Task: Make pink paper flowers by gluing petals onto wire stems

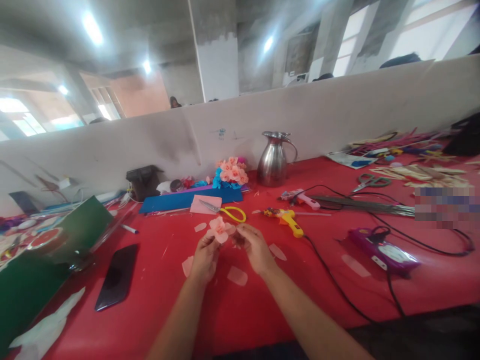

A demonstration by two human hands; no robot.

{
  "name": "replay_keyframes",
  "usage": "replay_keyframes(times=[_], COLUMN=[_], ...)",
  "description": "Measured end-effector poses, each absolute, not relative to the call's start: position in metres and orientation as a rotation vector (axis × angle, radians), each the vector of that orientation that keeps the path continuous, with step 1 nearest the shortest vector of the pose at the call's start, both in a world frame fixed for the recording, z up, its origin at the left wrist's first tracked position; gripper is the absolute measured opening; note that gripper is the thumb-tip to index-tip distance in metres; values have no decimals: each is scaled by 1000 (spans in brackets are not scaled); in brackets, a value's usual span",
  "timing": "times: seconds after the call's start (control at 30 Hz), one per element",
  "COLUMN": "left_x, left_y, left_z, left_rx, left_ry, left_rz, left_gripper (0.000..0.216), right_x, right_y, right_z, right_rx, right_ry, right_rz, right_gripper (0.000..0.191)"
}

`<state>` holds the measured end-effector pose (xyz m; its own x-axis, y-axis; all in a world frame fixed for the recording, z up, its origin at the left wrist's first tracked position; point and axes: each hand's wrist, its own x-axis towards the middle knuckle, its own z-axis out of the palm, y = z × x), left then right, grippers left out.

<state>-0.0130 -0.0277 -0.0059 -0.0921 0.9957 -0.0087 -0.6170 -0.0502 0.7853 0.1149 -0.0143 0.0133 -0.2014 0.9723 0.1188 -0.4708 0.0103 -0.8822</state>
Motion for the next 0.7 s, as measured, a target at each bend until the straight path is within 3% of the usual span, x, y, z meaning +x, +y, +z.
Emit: replay_keyframes(times=[0.37, 0.7], left_x=[-16, -15], left_y=[-26, -26], left_z=[-13, -9], left_rx=[750, 755], left_ry=[752, 737], left_rz=[1469, 1402], left_gripper=[15, 19], right_x=[116, 113], right_y=[-13, -9], right_z=[12, 8], right_rx=[-719, -771], right_ry=[-1101, -1060], right_rz=[1496, 1519], right_gripper=[11, 18])
